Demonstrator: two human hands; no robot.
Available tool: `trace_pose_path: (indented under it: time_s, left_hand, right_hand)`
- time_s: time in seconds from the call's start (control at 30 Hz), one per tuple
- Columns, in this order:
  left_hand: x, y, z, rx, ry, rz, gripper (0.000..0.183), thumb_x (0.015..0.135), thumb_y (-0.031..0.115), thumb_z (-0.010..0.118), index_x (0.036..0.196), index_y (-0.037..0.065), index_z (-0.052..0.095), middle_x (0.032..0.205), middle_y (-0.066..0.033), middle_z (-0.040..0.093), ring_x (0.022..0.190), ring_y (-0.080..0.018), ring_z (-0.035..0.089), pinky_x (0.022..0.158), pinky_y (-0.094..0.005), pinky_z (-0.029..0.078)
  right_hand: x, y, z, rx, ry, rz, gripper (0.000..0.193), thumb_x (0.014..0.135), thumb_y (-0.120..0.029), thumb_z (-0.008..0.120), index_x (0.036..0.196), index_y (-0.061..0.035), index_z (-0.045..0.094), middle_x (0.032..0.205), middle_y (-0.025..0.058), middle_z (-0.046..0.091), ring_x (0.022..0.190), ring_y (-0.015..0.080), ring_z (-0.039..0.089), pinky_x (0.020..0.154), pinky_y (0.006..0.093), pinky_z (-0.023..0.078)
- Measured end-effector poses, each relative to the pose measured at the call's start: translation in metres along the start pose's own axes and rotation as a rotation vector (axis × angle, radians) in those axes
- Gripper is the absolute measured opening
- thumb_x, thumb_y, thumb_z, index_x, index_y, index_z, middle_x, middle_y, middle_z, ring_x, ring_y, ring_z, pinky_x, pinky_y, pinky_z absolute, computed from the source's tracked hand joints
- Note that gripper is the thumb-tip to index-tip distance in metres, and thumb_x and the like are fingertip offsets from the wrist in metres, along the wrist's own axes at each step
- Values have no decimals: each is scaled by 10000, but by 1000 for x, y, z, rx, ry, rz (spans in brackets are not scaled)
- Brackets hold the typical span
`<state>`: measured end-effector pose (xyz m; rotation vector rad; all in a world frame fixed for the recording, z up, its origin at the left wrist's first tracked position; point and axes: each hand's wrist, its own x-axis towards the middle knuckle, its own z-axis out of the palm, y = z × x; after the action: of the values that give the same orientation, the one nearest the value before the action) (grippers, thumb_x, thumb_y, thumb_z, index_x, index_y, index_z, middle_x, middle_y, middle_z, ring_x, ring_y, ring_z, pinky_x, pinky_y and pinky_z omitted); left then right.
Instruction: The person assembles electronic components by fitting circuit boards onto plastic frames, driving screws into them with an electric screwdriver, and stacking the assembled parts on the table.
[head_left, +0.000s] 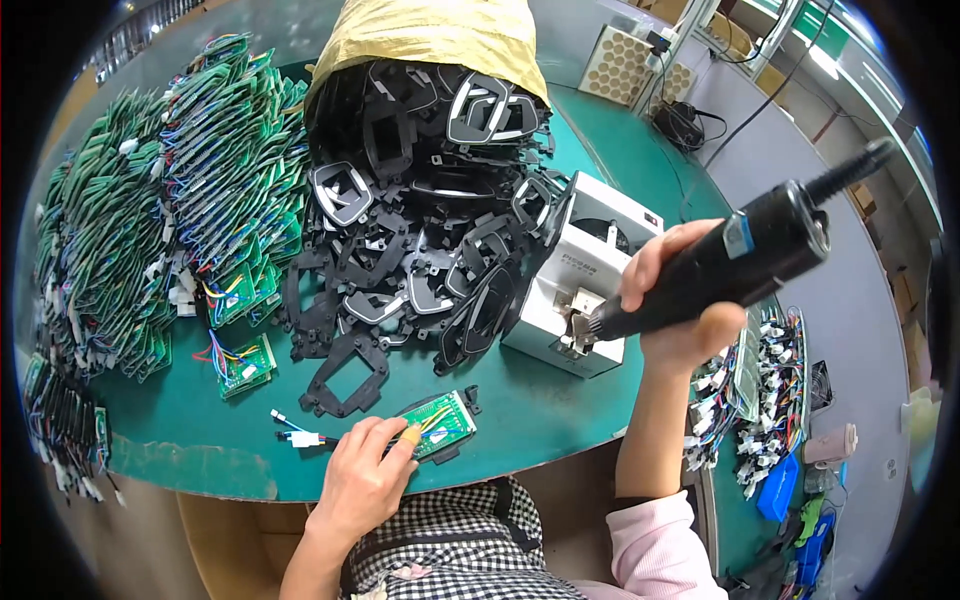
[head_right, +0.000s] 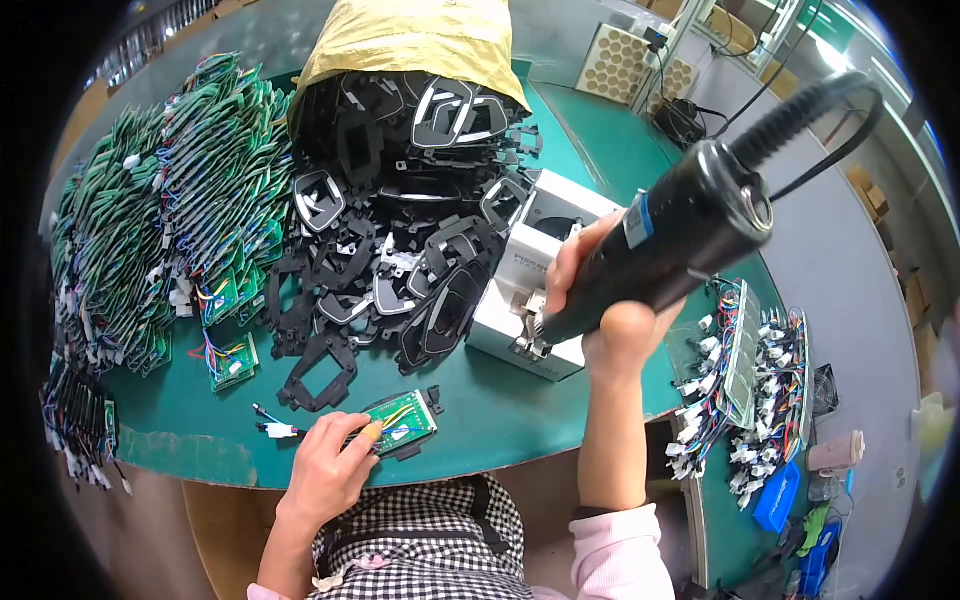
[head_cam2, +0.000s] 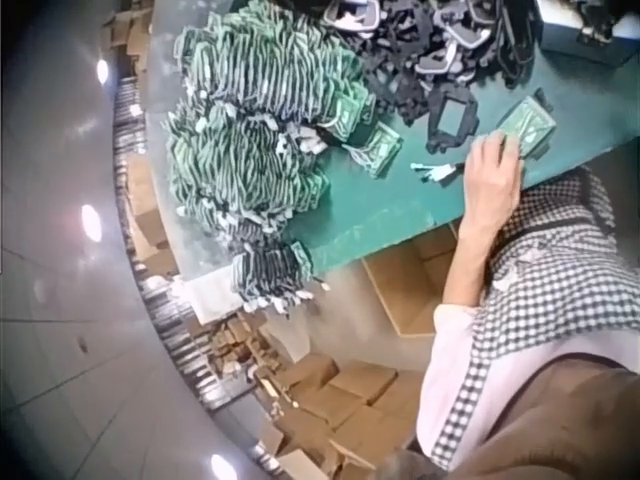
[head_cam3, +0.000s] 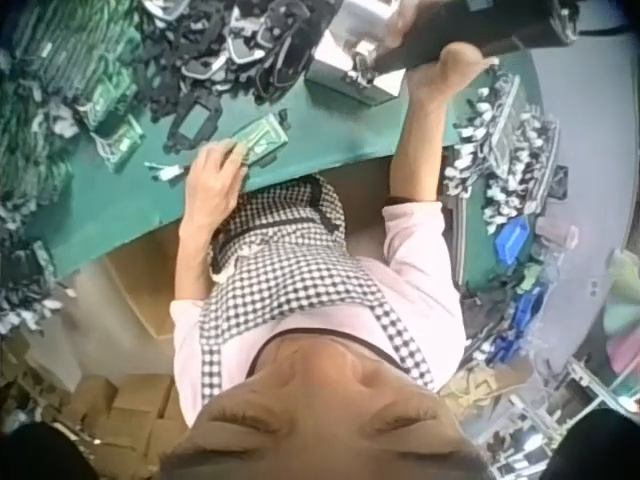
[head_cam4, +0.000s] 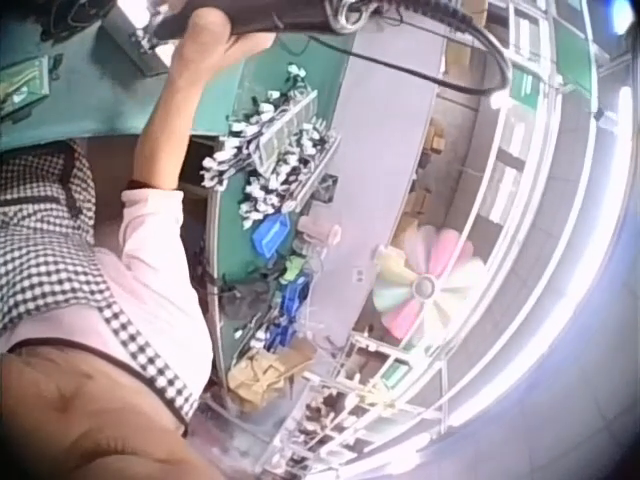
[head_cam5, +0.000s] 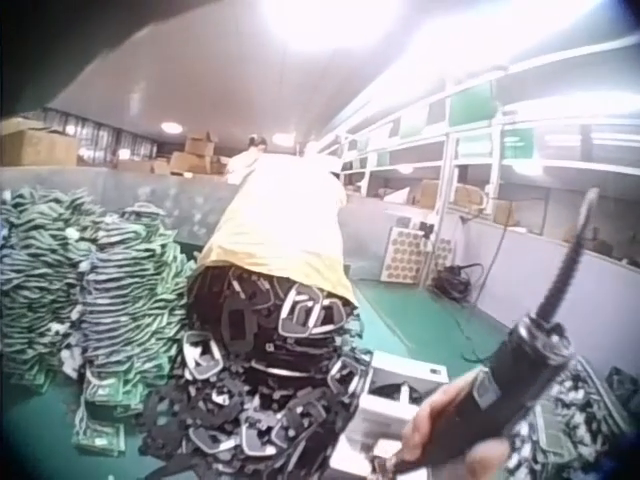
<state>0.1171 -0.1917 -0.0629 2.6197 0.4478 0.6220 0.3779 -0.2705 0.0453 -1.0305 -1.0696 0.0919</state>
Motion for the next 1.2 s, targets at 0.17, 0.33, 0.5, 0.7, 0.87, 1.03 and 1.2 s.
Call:
trace_pose_path:
  time_s: [0.17, 0.33, 0.5, 0.7, 0.87, 1.03, 1.2]
  left_hand:
    - [-4, -15, 7, -86, 121, -4, 256, 623, 26, 671, 872, 19, 609, 886, -97, 604, 763, -269, 544, 672, -338, 466]
    - [0, -25, 11, -247, 186, -69, 176, 645, 29, 674, 814, 40, 628, 801, -63, 611, 722, -224, 541, 628, -308, 448]
    - [3, -26, 14, -310, 190, -117, 124, 645, 33, 674, 759, 43, 626, 738, -39, 575, 692, -205, 512, 609, -307, 441]
    - [0, -25, 13, -316, 187, -133, 112, 644, 37, 673, 742, 40, 619, 726, -37, 567, 691, -205, 506, 611, -307, 440]
    - [-4, -27, 14, -311, 201, -114, 112, 650, 45, 667, 748, 36, 614, 730, -38, 561, 697, -211, 506, 612, -310, 440]
    - [-1, -28, 13, -283, 205, -112, 95, 659, 38, 652, 742, 31, 607, 738, -42, 554, 712, -217, 507, 615, -312, 442]
    - [2, -18, 9, -457, 214, -255, 118, 641, 20, 627, 757, 29, 607, 765, -44, 564, 721, -230, 512, 622, -321, 447]
  right_hand:
    - [-7, 20, 8, 218, -55, 143, 770, 611, -717, 565, 890, -13, 420, 579, 73, 456, 416, 145, 446, 378, 233, 364]
    - [-51, 9, 59, 546, -113, 189, 798, 596, -723, 568, 884, 3, 407, 573, 65, 458, 387, 132, 433, 351, 231, 367]
    - [-85, 13, 97, 654, -168, 288, 806, 581, -698, 611, 908, 5, 391, 619, 90, 482, 443, 157, 465, 392, 252, 398]
    - [-94, 21, 111, 622, -248, 255, 818, 560, -721, 595, 896, -6, 385, 615, 86, 481, 453, 158, 477, 412, 245, 415]
    - [-97, 24, 111, 616, -389, 205, 815, 526, -708, 633, 882, -13, 399, 616, 86, 486, 477, 171, 491, 449, 262, 431]
    - [-99, 13, 114, 505, -572, 284, 261, 876, -257, 480, 812, -5, 451, 595, 134, 530, 506, 205, 506, 506, 313, 422]
    - [-99, 25, 116, 534, -559, 150, 444, 705, -428, 667, 765, -23, 493, 584, 58, 512, 527, 167, 509, 532, 287, 421]
